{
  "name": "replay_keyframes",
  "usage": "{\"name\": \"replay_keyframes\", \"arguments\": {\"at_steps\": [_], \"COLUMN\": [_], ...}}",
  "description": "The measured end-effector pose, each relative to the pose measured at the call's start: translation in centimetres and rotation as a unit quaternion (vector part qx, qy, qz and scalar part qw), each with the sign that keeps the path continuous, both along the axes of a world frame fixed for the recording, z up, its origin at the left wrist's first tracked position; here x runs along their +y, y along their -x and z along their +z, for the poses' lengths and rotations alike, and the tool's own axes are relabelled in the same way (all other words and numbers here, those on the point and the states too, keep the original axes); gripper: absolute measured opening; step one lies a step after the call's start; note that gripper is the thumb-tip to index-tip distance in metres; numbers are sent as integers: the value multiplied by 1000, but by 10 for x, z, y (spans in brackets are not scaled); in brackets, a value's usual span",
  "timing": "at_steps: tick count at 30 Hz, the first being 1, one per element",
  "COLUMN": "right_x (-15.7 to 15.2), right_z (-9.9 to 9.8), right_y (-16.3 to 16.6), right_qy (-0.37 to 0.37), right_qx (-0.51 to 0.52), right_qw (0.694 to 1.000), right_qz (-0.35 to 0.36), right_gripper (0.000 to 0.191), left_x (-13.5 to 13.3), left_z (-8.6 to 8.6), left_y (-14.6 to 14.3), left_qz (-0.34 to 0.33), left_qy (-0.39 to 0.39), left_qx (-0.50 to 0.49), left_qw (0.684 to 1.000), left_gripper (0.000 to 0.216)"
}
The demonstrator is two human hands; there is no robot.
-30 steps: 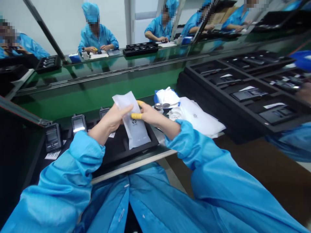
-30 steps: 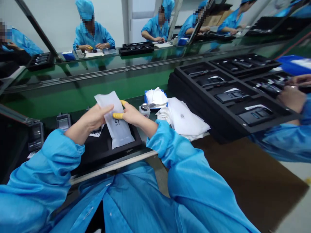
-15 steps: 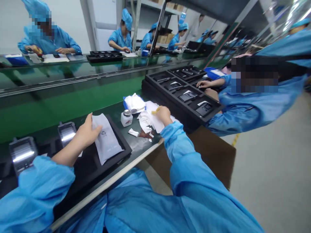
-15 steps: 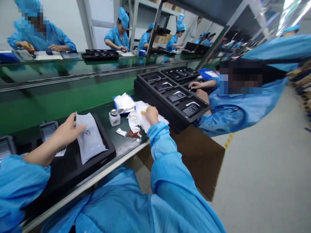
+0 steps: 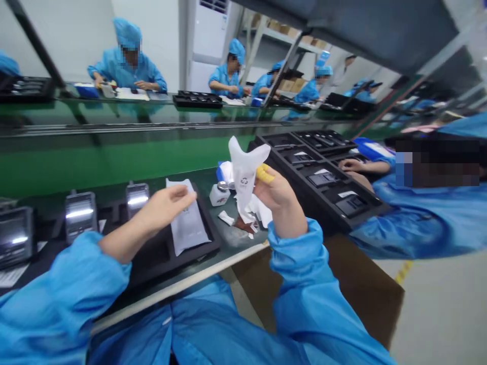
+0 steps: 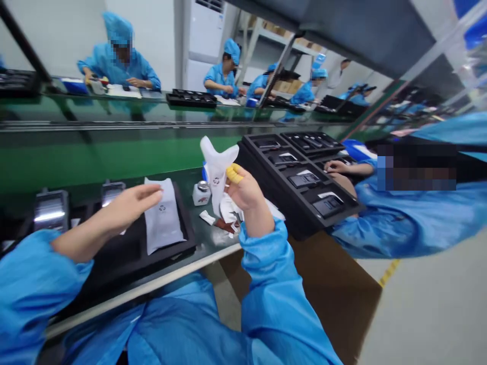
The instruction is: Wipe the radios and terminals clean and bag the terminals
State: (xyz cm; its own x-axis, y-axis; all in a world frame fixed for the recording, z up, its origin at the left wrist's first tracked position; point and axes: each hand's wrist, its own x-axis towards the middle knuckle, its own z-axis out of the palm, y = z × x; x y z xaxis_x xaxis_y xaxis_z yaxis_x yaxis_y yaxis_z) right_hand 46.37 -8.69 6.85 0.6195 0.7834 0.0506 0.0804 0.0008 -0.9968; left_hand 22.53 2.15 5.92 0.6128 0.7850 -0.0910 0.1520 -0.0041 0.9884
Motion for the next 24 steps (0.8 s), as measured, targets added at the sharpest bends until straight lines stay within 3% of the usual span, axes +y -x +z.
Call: {"name": "replay_keyframes", "arguments": {"at_steps": [2,5,7,9,12,15,19,24], "right_x": [16,34,43,56,87,132,186,209], "right_z": [2,-7,-15,-20,-16,-7,-6,-18], "right_y": [44,100,124,135,139,144,165,186], "right_qy": [-37,-6,40,96,143,140,180,218], "right_qx": [107,201,214,166,-59,-279,-330,-342], "right_qw": [986,950,933,928,941,918,897,882], "right_qz": [126,239,285,321,300,244,234,240], "right_gripper": [32,33,30,24,22,24,8,17], "left_x": [-3,1,7,14,19,21,21,22], "left_z": [4,8,7,1,-12,-23,-32,-33], "left_y": [-2,12,34,63,104,127,133,135], "left_qz": [-47,-68,2,104,195,228,241,261], "left_qy": [74,126,127,122,137,165,162,131], "left_qx": [-48,-134,-159,-145,-105,-72,-56,-70], "left_qw": [995,981,979,976,965,957,955,954], "left_gripper": [50,57,57,53,45,35,32,43]}}
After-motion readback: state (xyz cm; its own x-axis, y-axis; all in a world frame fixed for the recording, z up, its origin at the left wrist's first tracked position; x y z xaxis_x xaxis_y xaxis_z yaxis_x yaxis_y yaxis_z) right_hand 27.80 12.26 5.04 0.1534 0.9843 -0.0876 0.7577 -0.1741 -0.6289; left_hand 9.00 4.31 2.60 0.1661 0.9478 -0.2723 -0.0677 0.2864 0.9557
